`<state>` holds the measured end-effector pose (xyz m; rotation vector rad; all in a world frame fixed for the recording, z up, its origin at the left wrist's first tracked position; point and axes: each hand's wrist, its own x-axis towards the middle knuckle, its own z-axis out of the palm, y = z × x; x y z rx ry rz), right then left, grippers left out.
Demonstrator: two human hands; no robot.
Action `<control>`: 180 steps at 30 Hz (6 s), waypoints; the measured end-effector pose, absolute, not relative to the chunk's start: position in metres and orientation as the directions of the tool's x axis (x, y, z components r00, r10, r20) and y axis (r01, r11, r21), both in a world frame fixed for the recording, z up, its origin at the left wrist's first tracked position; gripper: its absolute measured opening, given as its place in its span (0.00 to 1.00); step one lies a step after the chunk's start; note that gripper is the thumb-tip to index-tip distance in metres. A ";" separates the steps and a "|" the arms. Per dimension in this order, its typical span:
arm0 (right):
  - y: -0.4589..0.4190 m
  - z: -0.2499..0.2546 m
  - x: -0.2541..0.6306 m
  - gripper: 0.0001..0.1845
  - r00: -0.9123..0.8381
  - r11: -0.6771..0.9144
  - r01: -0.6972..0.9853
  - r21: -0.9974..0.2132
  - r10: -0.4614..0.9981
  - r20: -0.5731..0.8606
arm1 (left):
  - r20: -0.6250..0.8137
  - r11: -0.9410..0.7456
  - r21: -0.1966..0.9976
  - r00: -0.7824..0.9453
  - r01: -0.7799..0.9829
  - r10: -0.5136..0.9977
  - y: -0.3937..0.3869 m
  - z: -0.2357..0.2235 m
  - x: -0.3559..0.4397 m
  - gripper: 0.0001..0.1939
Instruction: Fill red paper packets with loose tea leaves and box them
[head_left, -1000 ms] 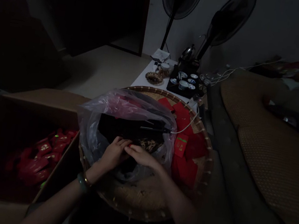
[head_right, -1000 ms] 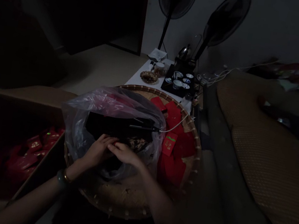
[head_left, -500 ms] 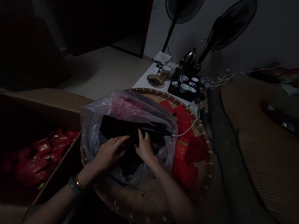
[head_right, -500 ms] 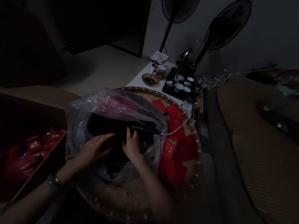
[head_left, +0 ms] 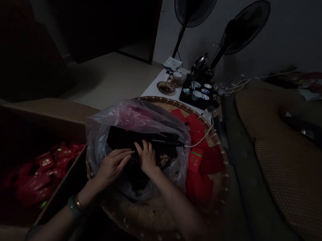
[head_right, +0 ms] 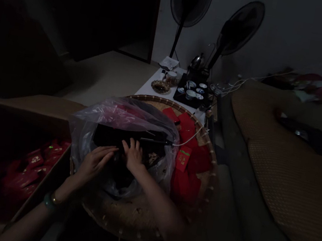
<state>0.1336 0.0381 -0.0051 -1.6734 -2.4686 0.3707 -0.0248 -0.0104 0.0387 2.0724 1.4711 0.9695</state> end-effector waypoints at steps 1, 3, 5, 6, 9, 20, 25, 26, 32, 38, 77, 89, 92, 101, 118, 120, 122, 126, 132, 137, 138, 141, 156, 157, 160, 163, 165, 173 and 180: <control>0.038 -0.004 0.132 0.29 -0.377 0.356 0.894 -0.271 0.926 -0.030 | 0.301 -0.339 0.685 0.173 0.645 0.938 -0.010 0.039 -0.024 0.15; 0.039 -0.003 0.129 0.26 -0.378 0.353 0.900 -0.257 0.924 -0.055 | 0.302 -0.316 0.691 0.137 0.650 0.943 -0.008 0.040 -0.024 0.14; 0.041 -0.001 0.129 0.21 -0.371 0.343 0.908 -0.242 0.925 -0.082 | 0.302 -0.303 0.699 0.117 0.647 0.946 -0.007 0.040 -0.024 0.13; 0.041 -0.001 0.130 0.19 -0.366 0.337 0.912 -0.235 0.926 -0.093 | 0.297 -0.296 0.706 0.110 0.644 0.948 -0.006 0.041 -0.025 0.13; 0.042 -0.001 0.133 0.20 -0.365 0.336 0.913 -0.230 0.926 -0.093 | 0.278 -0.271 0.724 0.091 0.634 0.956 -0.005 0.042 -0.026 0.13; 0.041 0.002 0.141 0.16 -0.406 0.375 0.891 -0.255 0.910 -0.084 | 0.222 -0.237 0.710 0.109 0.663 0.969 -0.003 0.044 -0.028 0.15; 0.042 0.000 0.138 0.27 -0.399 0.367 0.889 -0.274 0.914 -0.072 | 0.226 -0.241 0.720 0.107 0.651 0.968 -0.004 0.045 -0.029 0.16; 0.043 0.001 0.138 0.25 -0.406 0.372 0.887 -0.273 0.911 -0.078 | 0.222 -0.232 0.725 0.098 0.649 0.970 -0.004 0.046 -0.029 0.17; 0.039 0.002 0.153 0.18 -0.400 0.356 0.877 -0.324 0.913 -0.081 | 0.110 -0.098 0.767 0.021 0.634 0.994 -0.003 0.051 -0.030 0.23; 0.039 -0.007 0.161 0.21 -0.402 0.356 0.846 -0.396 0.915 -0.038 | 0.091 -0.081 0.772 0.017 0.630 0.996 0.000 0.056 -0.028 0.09; 0.015 0.073 0.186 0.12 -0.512 -0.617 -0.443 -0.650 0.769 -0.382 | 0.022 -0.105 0.606 0.116 0.788 0.993 0.016 0.058 0.010 0.06; 0.027 0.084 0.183 0.04 -0.427 -0.632 -0.231 -0.739 0.749 -0.507 | -0.011 -0.086 0.791 0.153 0.606 0.988 0.018 0.050 0.014 0.14; 0.031 0.088 0.184 0.06 -0.412 -0.620 -0.122 -0.775 0.742 -0.529 | 0.015 -0.114 0.819 0.178 0.562 0.984 0.017 0.046 0.013 0.17; 0.037 0.080 0.192 0.20 -0.534 -0.074 0.422 -0.904 0.785 -0.314 | 0.067 -0.118 0.814 0.110 0.568 0.992 0.016 0.045 0.014 0.19; 0.036 0.086 0.186 0.18 -0.629 0.368 0.638 -0.676 0.755 -0.184 | 0.128 -0.177 0.794 0.124 0.582 0.984 0.013 0.042 0.016 0.20; 0.037 0.087 0.185 0.20 -0.626 0.380 0.642 -0.666 0.761 -0.170 | 0.126 -0.181 0.795 0.134 0.580 0.983 0.012 0.043 0.017 0.20; 0.038 0.087 0.184 0.23 -0.606 0.390 0.654 -0.649 0.783 -0.141 | 0.123 -0.184 0.793 0.142 0.581 0.982 0.011 0.043 0.017 0.20; 0.037 0.084 0.185 0.23 -0.566 0.386 0.664 -0.641 0.819 -0.094 | 0.137 -0.191 0.794 0.136 0.577 0.981 0.011 0.042 0.015 0.19; 0.031 0.086 0.181 0.11 -0.615 0.430 0.665 -0.611 0.780 -0.119 | 0.132 -0.179 0.801 0.123 0.571 0.984 0.008 0.042 0.017 0.20; 0.023 0.090 0.174 0.16 -0.514 0.360 0.743 -0.564 0.847 -0.136 | 0.161 -0.225 0.796 0.163 0.562 0.973 0.005 0.043 0.021 0.18; 0.022 0.090 0.173 0.18 -0.500 0.344 0.742 -0.575 0.856 -0.133 | 0.164 -0.223 0.800 0.155 0.557 0.974 0.005 0.043 0.021 0.19; 0.022 0.086 0.176 0.21 -0.527 0.353 0.681 -0.641 0.844 -0.095 | 0.156 -0.190 0.818 0.109 0.543 0.982 0.005 0.041 0.020 0.21; 0.016 0.078 0.177 0.11 -0.569 0.461 0.699 -0.547 0.822 -0.034 | 0.156 -0.163 0.853 0.056 0.495 0.986 0.003 0.037 0.021 0.23; 0.016 0.079 0.176 0.11 -0.563 0.458 0.716 -0.526 0.825 -0.048 | 0.163 -0.173 0.850 0.064 0.498 0.984 0.002 0.037 0.022 0.23; 0.015 0.080 0.178 0.12 -0.555 0.429 0.675 -0.601 0.831 -0.030 | 0.205 -0.210 0.839 0.065 0.502 0.976 0.000 0.038 0.023 0.22; 0.016 0.073 0.186 0.20 -0.497 0.311 0.555 -0.772 0.868 -0.007 | 0.227 -0.217 0.833 0.043 0.509 0.973 0.000 0.037 0.022 0.21; 0.015 0.064 0.191 0.30 -0.457 0.212 0.516 -0.830 0.888 -0.057 | 0.225 -0.213 0.830 0.039 0.515 0.974 0.000 0.037 0.020 0.22; 0.009 0.046 0.183 0.18 -0.407 0.124 0.534 -0.836 0.905 -0.126 | 0.164 -0.158 0.866 0.029 0.474 0.986 -0.001 0.035 0.020 0.23; 0.025 0.051 0.195 0.16 -0.394 0.313 0.577 -0.754 0.916 0.079 | 0.053 -0.069 0.921 0.052 0.383 0.997 0.004 0.035 0.010 0.24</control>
